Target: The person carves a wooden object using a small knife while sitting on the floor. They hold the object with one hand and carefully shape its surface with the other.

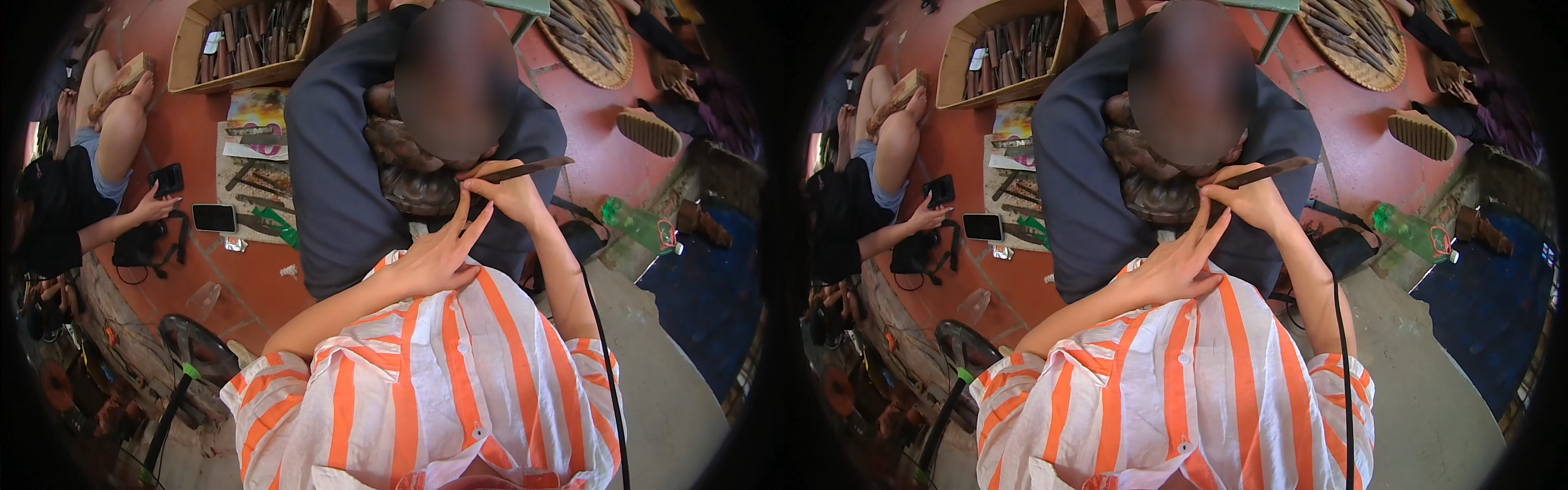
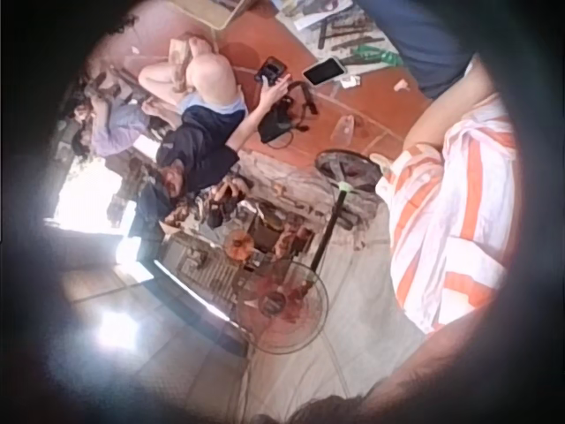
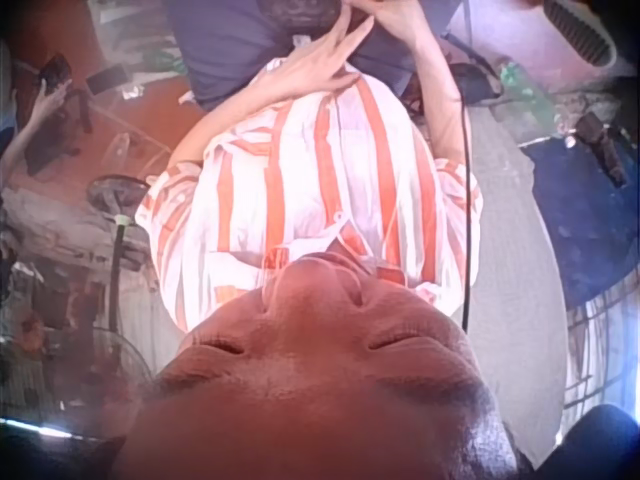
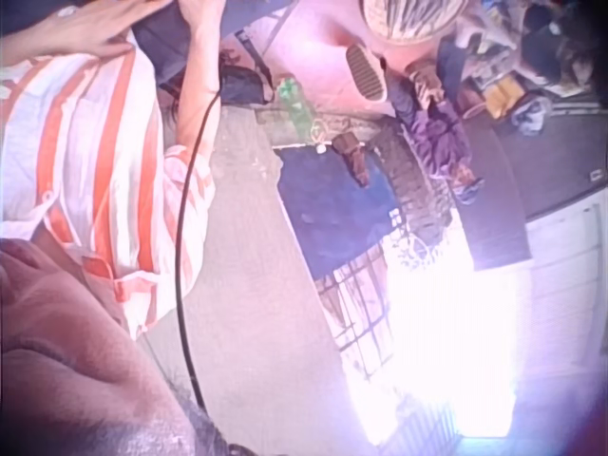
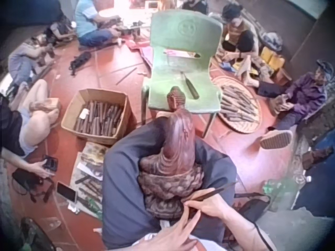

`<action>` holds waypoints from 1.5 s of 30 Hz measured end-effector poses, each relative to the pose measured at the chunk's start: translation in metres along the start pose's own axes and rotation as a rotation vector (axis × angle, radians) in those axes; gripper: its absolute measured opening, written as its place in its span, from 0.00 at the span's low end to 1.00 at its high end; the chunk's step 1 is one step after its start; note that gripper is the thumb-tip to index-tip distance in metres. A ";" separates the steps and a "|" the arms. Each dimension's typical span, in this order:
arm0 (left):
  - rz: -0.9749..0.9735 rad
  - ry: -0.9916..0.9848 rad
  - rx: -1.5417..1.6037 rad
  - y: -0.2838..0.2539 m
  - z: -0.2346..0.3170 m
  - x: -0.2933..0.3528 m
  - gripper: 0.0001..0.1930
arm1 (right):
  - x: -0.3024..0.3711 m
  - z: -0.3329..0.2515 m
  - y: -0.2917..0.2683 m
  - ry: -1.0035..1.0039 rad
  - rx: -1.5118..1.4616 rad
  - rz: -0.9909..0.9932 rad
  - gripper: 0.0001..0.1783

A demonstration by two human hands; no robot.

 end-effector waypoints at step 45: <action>0.065 -0.025 0.119 -0.008 -0.010 0.001 0.46 | 0.002 0.002 0.003 -0.020 -0.091 0.110 0.10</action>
Point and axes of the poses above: each hand's wrist, its own x-axis away from the middle knuckle, its own y-axis out of the palm, z = x × y, the point moved 6 cm from there along -x, towards the middle knuckle, and after that the axes turned 11 degrees about -x, right-handed, at the moved point
